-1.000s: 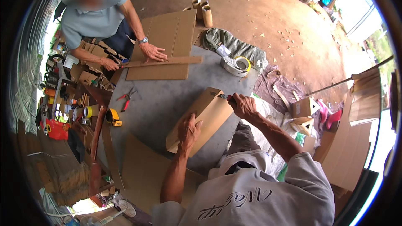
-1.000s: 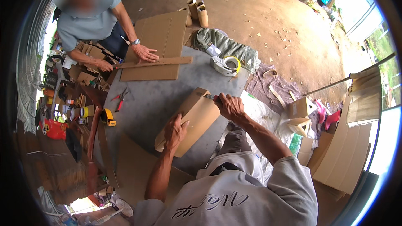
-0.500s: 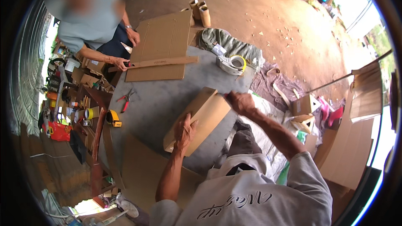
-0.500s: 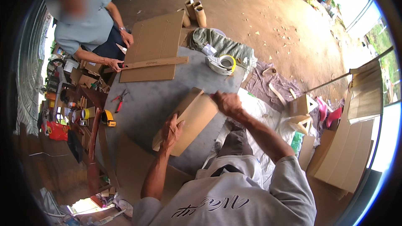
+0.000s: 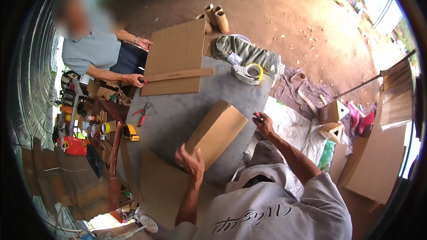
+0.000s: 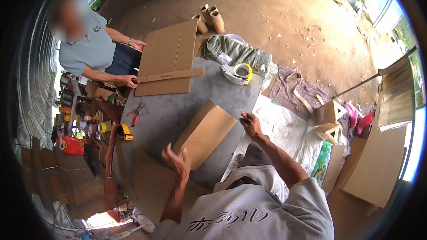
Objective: The person cuts a large cardboard sheet with a utility knife, folds the pieces into a box shape, and secures the seams with packing tape. Another person works nearby on a separate cardboard box.
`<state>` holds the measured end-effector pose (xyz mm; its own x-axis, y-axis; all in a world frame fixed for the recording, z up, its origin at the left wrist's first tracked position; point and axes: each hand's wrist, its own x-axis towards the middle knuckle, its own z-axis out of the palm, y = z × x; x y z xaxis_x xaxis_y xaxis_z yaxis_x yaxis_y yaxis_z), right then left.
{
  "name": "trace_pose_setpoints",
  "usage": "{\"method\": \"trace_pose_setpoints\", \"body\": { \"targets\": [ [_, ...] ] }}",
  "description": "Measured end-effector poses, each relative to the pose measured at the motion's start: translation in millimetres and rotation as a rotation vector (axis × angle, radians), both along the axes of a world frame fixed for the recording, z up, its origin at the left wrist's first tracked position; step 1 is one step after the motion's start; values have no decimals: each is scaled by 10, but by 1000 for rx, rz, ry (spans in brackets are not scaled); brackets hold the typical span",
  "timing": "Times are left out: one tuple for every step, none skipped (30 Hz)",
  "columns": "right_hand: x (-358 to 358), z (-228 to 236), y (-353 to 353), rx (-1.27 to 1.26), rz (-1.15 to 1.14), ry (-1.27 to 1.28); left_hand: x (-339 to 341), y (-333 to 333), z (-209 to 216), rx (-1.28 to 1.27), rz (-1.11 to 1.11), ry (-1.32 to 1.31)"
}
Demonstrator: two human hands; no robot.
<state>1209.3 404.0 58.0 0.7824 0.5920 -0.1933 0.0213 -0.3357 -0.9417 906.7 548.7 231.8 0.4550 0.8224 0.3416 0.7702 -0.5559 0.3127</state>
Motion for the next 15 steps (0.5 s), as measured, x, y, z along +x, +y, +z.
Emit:
{"method": "trace_pose_setpoints", "body": {
  "targets": [
    [-49,-92,142,-9,40,-152,-203,-144,-23,-1,195,46],
    [-130,-129,275,-30,68,-131,-528,-231,-256,-133,278,-139],
    [-185,-90,356,-84,142,-188,-901,-249,-715,-264,360,-327],
    [-203,-151,399,-116,154,-188,-1158,-235,-1139,-405,433,-523],
    [-222,-249,411,-153,164,-187,-1312,-192,-1461,-547,442,-576],
    [-268,-271,403,-156,150,-235,-1462,-168,-1740,-686,457,-630],
    [-266,-335,354,-179,135,-290,-1270,-277,-1768,-812,505,-812],
    [-244,-328,358,-185,121,-356,-1079,-379,-1728,-908,567,-1007],
    [-272,-117,394,-156,164,-131,-1097,-369,-1759,-740,565,-827],
    [-300,341,441,-132,212,96,-1206,-335,-1809,-575,569,-642],
    [-264,642,444,-118,238,314,-1226,-283,-1843,-427,550,-458],
    [-177,653,403,-103,254,136,-1161,-198,-1751,-357,409,-763],
    [-128,710,402,-92,256,39,-1005,-160,-1290,-440,353,-783],
    [-60,874,446,-78,262,-46,-856,-125,-756,-522,302,-795],
    [15,1000,535,-55,268,-135,-710,-91,-213,-601,254,-806]
  ]
}}
